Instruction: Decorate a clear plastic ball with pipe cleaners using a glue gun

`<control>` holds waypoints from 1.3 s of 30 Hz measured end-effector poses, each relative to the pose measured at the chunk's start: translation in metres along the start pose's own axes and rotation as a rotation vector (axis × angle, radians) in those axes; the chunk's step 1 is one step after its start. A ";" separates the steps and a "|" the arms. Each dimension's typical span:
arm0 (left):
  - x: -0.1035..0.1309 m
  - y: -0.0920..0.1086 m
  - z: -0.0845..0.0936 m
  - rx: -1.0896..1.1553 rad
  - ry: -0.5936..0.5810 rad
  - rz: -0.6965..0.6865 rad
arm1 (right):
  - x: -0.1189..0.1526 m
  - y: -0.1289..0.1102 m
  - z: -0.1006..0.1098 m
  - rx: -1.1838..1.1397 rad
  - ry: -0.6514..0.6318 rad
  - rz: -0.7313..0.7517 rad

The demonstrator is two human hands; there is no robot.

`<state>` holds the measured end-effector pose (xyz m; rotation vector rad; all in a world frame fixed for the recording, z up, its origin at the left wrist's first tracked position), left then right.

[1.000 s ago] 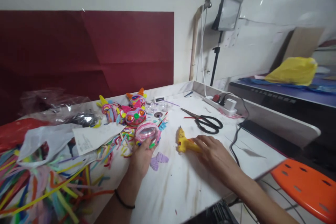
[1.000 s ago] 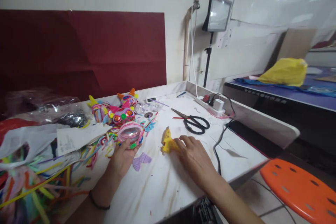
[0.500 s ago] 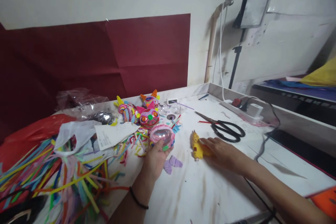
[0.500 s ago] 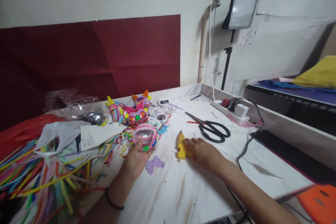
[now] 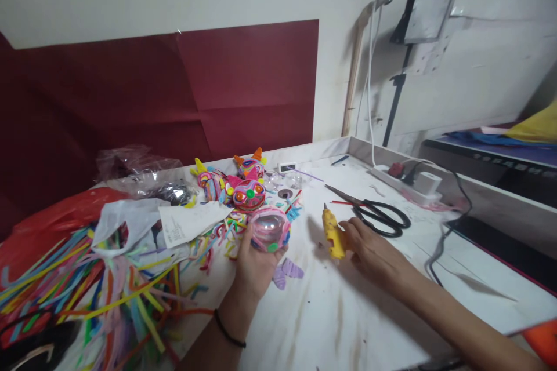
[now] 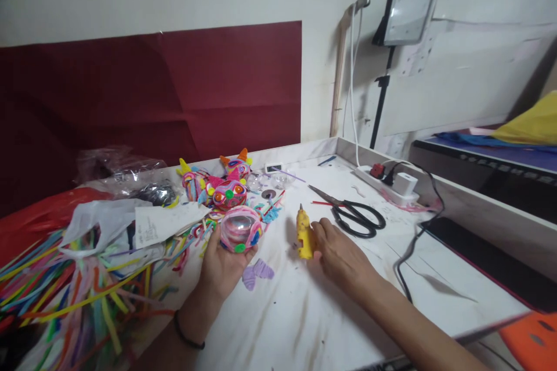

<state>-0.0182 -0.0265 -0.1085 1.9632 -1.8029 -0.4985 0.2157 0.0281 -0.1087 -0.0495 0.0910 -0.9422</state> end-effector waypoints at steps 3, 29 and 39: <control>0.000 0.001 0.000 0.011 0.016 -0.006 | 0.015 -0.003 0.010 -0.078 0.210 0.108; 0.001 -0.005 -0.001 0.057 -0.089 0.097 | 0.042 -0.055 0.055 -1.015 0.056 0.199; 0.003 -0.004 -0.003 0.048 -0.105 0.094 | 0.036 -0.050 0.055 -1.145 -0.020 0.181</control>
Point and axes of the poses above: each hand's wrist, its own x-axis away from the middle knuckle, its own z-axis out of the back of the hand, y = z × x, the point moved 3 cm from there along -x, towards the middle knuckle, and after that the axes turned 11 degrees about -y, right-handed, at the moved point
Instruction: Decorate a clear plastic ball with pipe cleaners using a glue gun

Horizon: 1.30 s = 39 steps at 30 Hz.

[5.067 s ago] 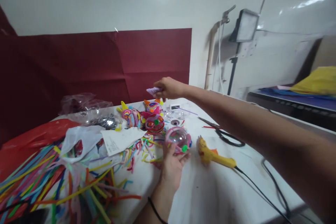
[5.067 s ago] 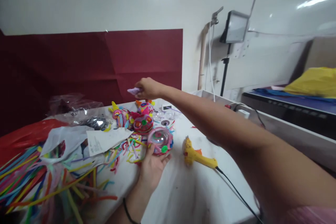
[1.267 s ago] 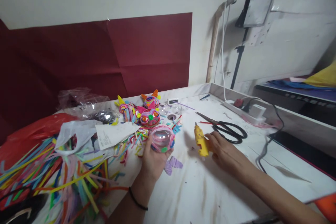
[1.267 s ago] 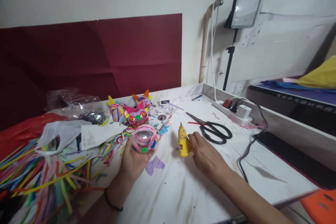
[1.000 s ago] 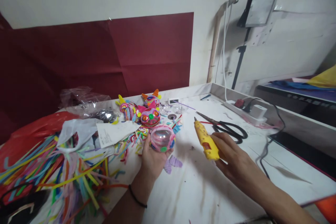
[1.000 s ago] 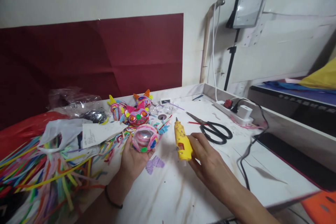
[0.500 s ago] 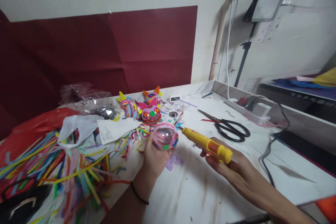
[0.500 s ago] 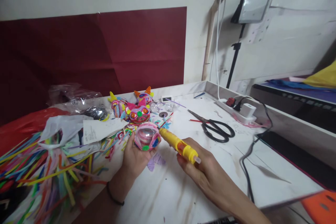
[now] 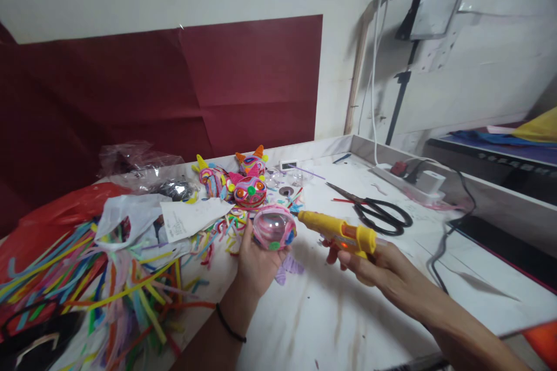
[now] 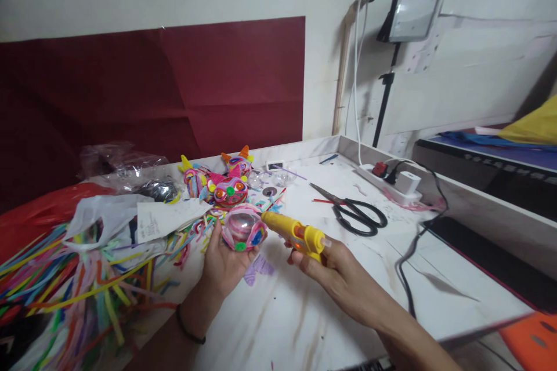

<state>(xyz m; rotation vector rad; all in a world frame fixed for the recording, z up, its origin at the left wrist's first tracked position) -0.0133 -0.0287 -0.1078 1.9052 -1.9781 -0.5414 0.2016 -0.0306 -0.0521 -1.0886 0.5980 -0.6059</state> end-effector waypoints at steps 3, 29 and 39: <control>0.001 0.000 -0.002 0.012 -0.046 0.004 | -0.002 0.002 0.001 0.014 -0.009 -0.043; 0.000 -0.002 0.004 -0.065 -0.168 0.013 | -0.014 -0.009 0.011 0.013 -0.050 -0.042; 0.000 -0.002 0.002 -0.077 -0.163 0.020 | -0.013 -0.009 0.011 0.036 -0.066 -0.032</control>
Point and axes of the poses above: each hand's wrist, its own x-axis away from the middle knuckle, its own z-axis out of the back of the hand, y = z × x, the point moved 3 cm from there along -x, towards the middle knuckle, and after that the axes turned 11 degrees about -y, right-handed, at the moved point
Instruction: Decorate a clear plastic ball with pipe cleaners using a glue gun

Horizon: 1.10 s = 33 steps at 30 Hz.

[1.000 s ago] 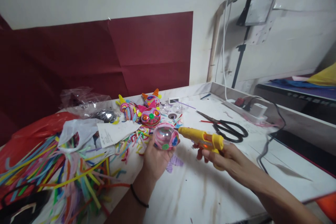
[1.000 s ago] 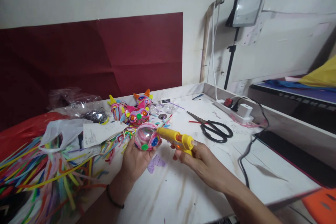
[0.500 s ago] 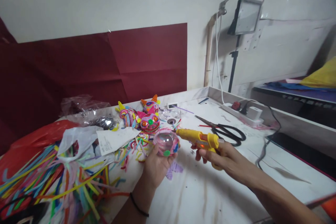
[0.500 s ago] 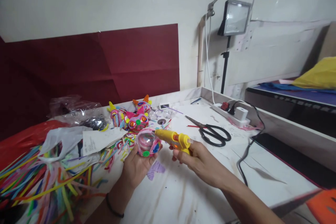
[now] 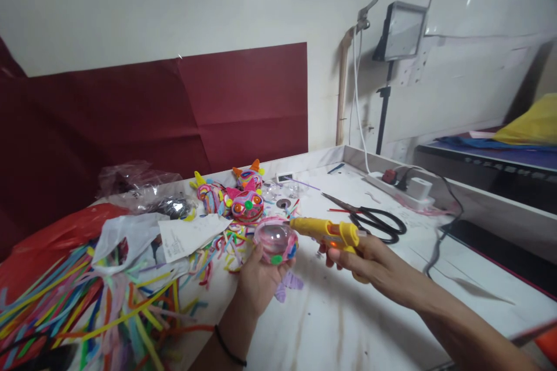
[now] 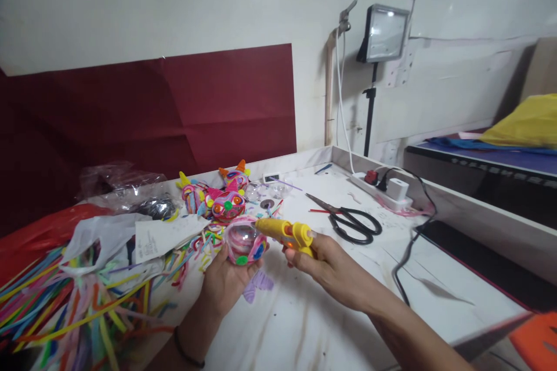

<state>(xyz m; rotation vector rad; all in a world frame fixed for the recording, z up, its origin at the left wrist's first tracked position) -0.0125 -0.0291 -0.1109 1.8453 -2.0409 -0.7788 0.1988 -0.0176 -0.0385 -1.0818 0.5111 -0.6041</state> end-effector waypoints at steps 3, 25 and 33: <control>0.001 0.000 0.002 -0.026 0.011 0.005 | 0.000 -0.002 0.001 0.012 0.005 0.008; 0.002 -0.001 0.004 -0.037 0.002 0.010 | 0.004 -0.005 0.004 0.102 0.070 0.047; 0.000 -0.001 0.008 -0.028 -0.001 0.000 | 0.006 -0.001 0.005 0.080 0.037 0.021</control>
Point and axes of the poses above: each hand's wrist, its own x-axis away from the middle knuckle, its own z-axis out of the back of the hand, y = z × x, the point moved 3 cm from there along -x, towards the middle knuckle, and after that the axes turned 11 degrees about -y, right-handed, at the moved point
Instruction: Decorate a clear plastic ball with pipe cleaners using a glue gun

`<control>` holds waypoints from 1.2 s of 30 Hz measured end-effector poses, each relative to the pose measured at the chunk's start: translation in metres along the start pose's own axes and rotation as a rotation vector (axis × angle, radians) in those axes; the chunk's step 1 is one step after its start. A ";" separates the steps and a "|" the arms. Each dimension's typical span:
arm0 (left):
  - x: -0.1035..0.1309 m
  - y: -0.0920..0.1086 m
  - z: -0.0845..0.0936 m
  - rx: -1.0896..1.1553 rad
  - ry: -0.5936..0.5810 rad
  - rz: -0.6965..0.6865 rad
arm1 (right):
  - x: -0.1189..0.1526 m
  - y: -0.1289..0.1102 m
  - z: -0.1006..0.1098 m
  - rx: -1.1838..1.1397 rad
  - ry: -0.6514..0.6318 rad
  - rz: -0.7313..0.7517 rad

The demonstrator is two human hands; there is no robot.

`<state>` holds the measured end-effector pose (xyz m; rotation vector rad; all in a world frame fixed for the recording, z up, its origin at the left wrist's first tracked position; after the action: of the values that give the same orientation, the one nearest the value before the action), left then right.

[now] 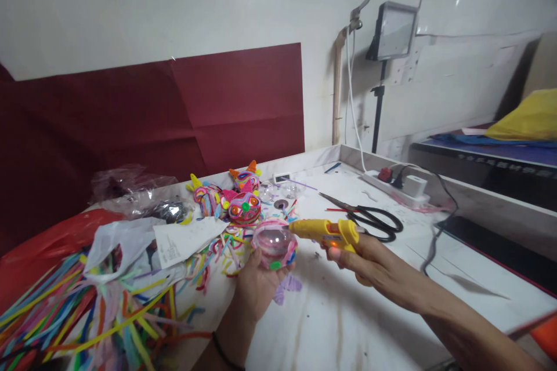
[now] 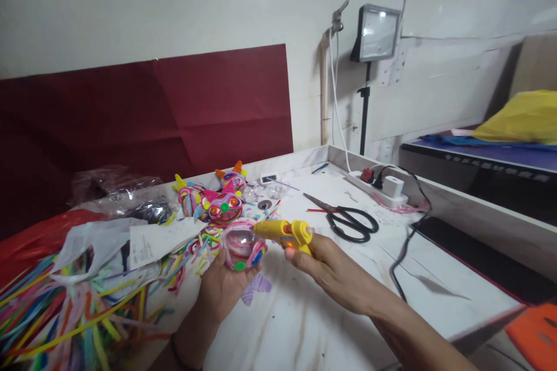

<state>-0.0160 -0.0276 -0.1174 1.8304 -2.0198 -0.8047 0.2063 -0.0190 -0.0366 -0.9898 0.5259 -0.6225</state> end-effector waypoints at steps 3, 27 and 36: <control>0.000 0.000 0.001 -0.004 -0.022 -0.002 | 0.001 -0.001 0.001 -0.009 0.002 -0.009; 0.000 -0.001 0.001 -0.003 -0.049 0.013 | 0.005 -0.003 0.001 0.011 -0.022 -0.050; 0.000 -0.001 0.003 0.023 -0.073 0.002 | -0.003 -0.010 -0.001 0.020 -0.033 -0.051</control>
<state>-0.0166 -0.0272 -0.1201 1.8356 -2.0835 -0.8634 0.2010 -0.0211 -0.0273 -0.9952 0.4661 -0.6545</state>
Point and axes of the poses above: each hand's wrist, its own x-axis away from the middle knuckle, its own z-axis out of the back of the hand, y = z × x, the point moved 3 cm from there along -x, towards the middle knuckle, and after that the axes turned 11 degrees about -y, right-handed, at the moved point
